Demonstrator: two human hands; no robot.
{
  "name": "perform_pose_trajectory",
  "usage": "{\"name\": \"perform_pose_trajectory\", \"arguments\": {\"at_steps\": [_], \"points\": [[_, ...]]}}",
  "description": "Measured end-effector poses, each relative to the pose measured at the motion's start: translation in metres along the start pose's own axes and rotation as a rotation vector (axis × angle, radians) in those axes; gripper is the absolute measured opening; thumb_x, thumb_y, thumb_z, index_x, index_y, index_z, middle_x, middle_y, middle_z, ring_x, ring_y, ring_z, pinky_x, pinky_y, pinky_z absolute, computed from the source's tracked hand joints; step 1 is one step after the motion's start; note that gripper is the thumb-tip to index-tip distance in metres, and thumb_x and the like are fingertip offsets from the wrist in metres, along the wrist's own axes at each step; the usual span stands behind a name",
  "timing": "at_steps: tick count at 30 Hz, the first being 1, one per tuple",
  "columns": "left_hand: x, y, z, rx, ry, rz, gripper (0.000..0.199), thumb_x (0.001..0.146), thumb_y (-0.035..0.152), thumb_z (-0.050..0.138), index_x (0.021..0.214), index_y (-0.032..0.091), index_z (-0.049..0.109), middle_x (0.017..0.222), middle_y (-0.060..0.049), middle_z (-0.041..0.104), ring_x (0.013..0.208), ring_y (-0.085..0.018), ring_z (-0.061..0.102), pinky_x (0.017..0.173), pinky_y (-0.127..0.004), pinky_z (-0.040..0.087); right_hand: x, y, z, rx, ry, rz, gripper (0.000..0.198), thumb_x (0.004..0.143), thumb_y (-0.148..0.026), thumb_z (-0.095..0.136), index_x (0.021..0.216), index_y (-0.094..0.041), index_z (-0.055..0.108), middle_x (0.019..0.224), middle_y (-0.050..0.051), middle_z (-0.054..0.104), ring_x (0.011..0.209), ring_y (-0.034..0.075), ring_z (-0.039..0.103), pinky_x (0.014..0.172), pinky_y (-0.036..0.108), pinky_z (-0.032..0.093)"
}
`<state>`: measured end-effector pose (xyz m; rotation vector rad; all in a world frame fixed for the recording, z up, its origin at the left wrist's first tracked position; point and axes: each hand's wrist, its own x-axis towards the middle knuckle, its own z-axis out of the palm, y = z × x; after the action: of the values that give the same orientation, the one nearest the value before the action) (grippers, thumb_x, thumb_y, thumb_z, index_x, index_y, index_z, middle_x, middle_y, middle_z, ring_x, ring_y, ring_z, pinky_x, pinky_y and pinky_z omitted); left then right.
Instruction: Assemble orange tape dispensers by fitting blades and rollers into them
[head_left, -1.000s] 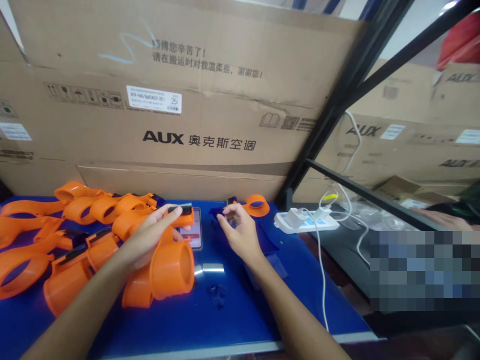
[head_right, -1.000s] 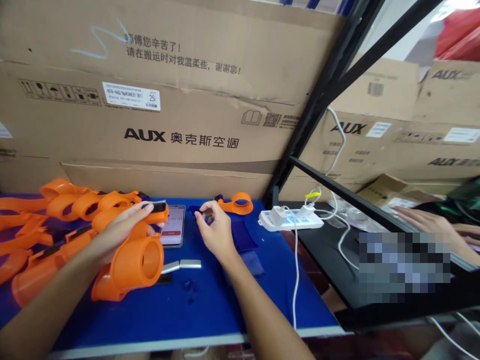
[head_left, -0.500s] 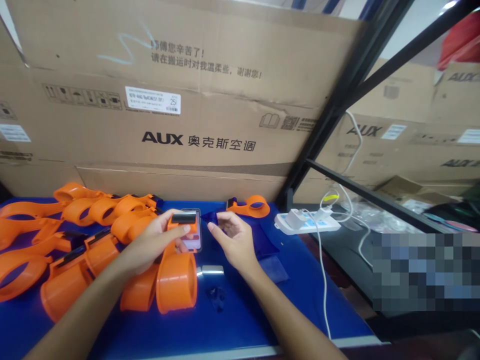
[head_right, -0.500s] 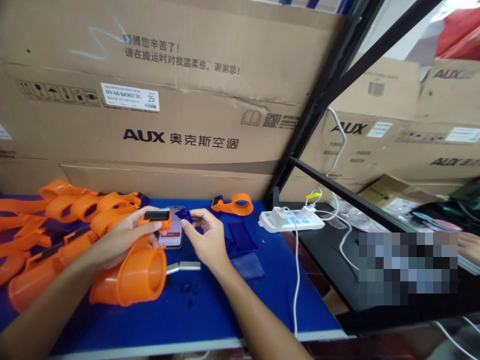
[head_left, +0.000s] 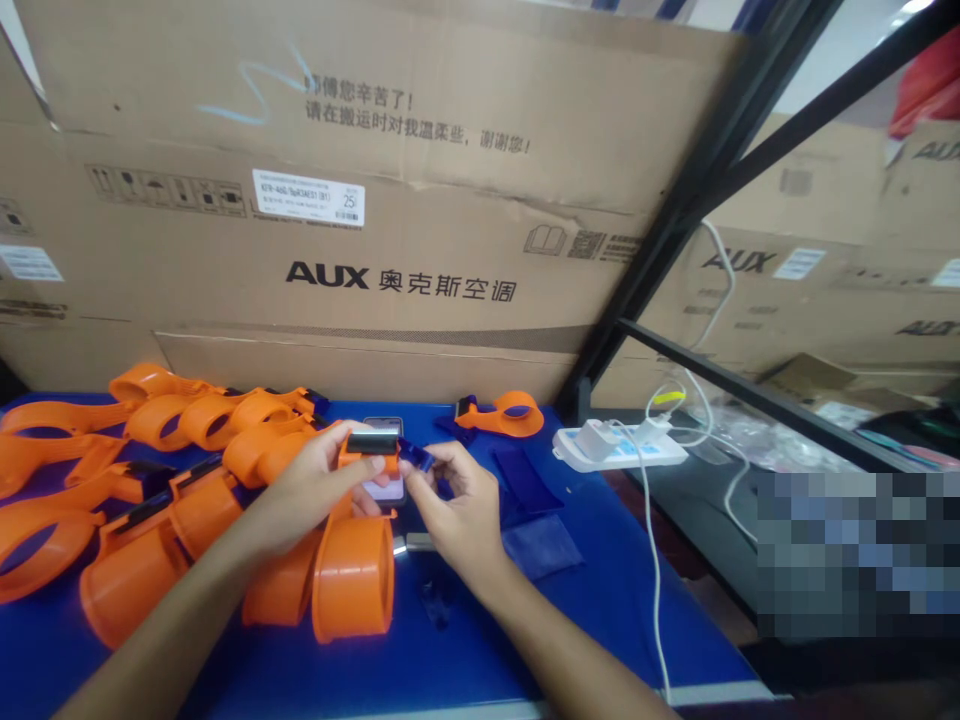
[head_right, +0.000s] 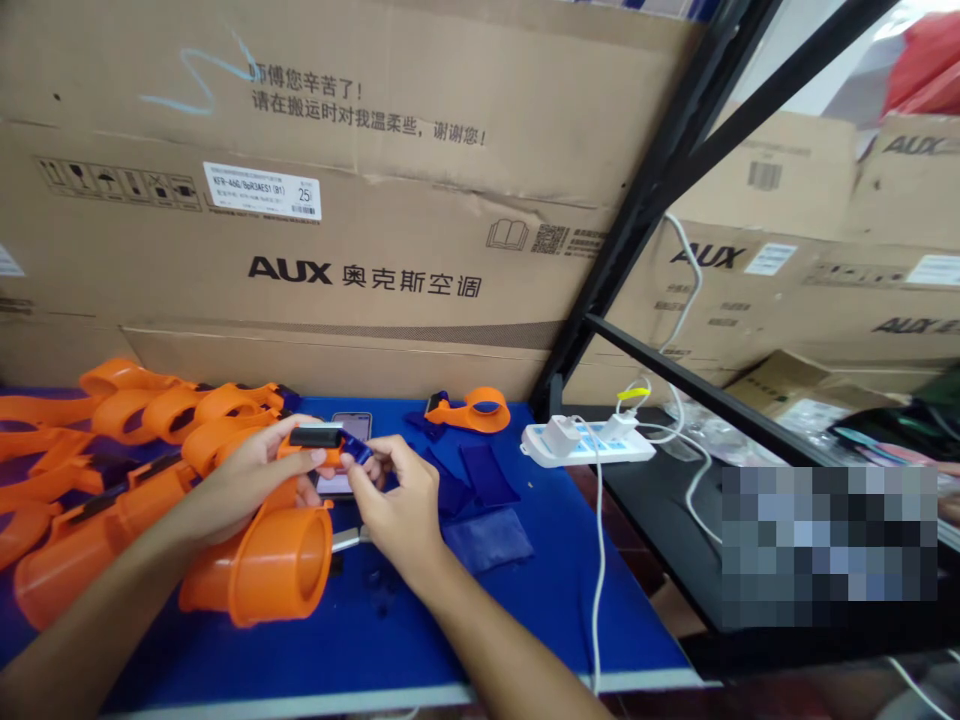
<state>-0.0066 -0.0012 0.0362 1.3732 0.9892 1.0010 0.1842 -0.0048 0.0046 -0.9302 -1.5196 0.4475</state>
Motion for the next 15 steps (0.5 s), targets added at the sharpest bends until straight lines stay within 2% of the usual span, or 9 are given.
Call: {"name": "perform_pose_trajectory", "arguments": {"at_steps": [6, 10, 15], "points": [[0.0004, -0.001, 0.0013, 0.02, 0.026, 0.01, 0.033, 0.09, 0.042, 0.072, 0.112, 0.02, 0.06, 0.098, -0.006, 0.072, 0.068, -0.017, 0.072, 0.065, -0.031, 0.06, 0.0012, 0.0031, -0.0061, -0.088, -0.019, -0.107, 0.021, 0.093, -0.026, 0.071, 0.076, -0.02, 0.06, 0.067, -0.003, 0.059, 0.059, 0.011, 0.054, 0.059, 0.024, 0.044], [0.0014, -0.0017, 0.0005, 0.006, 0.01, 0.019, 0.032, 0.089, 0.041, 0.073, 0.111, 0.021, 0.06, 0.103, -0.007, 0.074, 0.069, -0.017, 0.073, 0.068, -0.034, 0.061, 0.0015, 0.0051, -0.0081, -0.153, -0.065, -0.156, 0.032, 0.094, -0.027, 0.07, 0.068, -0.021, 0.051, 0.062, -0.004, 0.054, 0.057, 0.011, 0.05, 0.057, 0.025, 0.041], [0.0011, 0.0001, 0.0002, 0.021, 0.004, 0.028, 0.033, 0.088, 0.04, 0.073, 0.111, 0.021, 0.06, 0.097, -0.005, 0.073, 0.067, -0.018, 0.072, 0.069, -0.036, 0.062, 0.0026, 0.0093, -0.0092, -0.188, -0.096, -0.204, 0.032, 0.093, -0.031, 0.072, 0.07, -0.022, 0.052, 0.063, -0.003, 0.056, 0.057, 0.013, 0.053, 0.056, 0.026, 0.042]]}}
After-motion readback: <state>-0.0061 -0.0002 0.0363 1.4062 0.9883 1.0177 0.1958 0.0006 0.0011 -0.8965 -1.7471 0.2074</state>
